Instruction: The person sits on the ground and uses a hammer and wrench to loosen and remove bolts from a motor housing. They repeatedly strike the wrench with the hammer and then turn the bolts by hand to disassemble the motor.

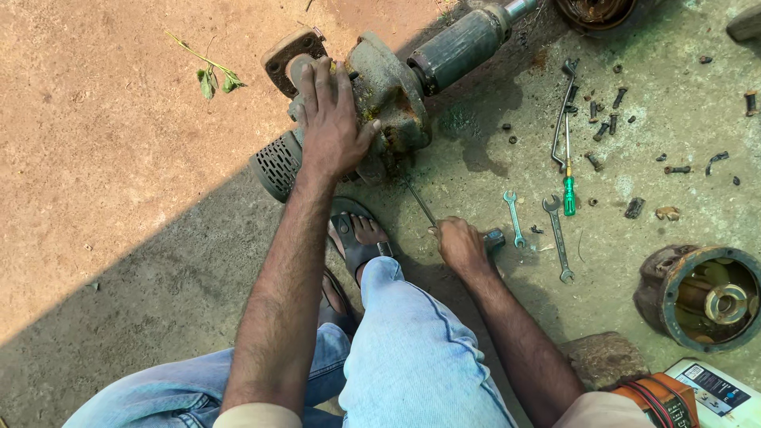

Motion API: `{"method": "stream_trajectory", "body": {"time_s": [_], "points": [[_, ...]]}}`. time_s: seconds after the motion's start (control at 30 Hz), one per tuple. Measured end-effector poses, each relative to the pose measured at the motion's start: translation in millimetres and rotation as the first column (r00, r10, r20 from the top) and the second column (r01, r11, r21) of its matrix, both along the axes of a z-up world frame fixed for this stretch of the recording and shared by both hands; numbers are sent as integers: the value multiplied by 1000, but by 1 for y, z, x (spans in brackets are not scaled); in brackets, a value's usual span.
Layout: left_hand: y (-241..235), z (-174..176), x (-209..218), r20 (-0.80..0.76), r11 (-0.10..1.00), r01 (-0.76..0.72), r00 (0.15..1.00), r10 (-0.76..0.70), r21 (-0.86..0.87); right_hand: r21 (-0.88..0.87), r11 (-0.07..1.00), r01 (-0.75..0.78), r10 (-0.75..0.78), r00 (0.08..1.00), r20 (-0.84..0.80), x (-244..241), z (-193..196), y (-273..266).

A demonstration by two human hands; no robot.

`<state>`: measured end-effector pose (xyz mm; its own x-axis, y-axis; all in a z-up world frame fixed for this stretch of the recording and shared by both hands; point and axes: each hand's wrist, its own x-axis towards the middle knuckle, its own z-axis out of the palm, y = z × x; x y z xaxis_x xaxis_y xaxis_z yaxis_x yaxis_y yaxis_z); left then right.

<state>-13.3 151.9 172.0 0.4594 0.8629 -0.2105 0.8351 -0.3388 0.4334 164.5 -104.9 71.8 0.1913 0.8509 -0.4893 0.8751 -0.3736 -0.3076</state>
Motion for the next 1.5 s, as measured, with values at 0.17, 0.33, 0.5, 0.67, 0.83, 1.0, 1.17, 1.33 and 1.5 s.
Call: {"method": "stream_trajectory", "body": {"time_s": [0.17,0.33,0.5,0.67,0.83,1.0,1.17,1.33,1.5], "points": [[3,-29,-8,37,986,60,997,-66,157,-11,994,-106,107,980,170,-19,-29,15],[5,-28,-3,17,994,33,999,-35,101,161,986,-53,36,993,110,-12,-31,29],[3,-15,-4,17,996,31,999,-33,87,41,962,-268,265,962,69,5,-34,31],[1,-9,-3,11,1000,-10,1000,10,-1,263,961,-90,52,988,148,-7,-37,21],[2,-3,-2,20,1000,-1,1000,1,0,43,997,-60,54,991,127,21,-24,28],[0,-6,-3,27,1000,-15,1000,15,-6,34,979,-201,193,967,167,17,-13,26],[1,-15,-7,84,999,-34,996,33,3,-37,990,-133,139,961,239,29,0,19],[4,-17,0,73,1000,-26,997,27,-15,-1,999,50,-49,982,184,62,8,40],[4,-21,-4,71,1000,-17,997,16,7,-231,972,37,-2,989,150,16,2,22]]}}
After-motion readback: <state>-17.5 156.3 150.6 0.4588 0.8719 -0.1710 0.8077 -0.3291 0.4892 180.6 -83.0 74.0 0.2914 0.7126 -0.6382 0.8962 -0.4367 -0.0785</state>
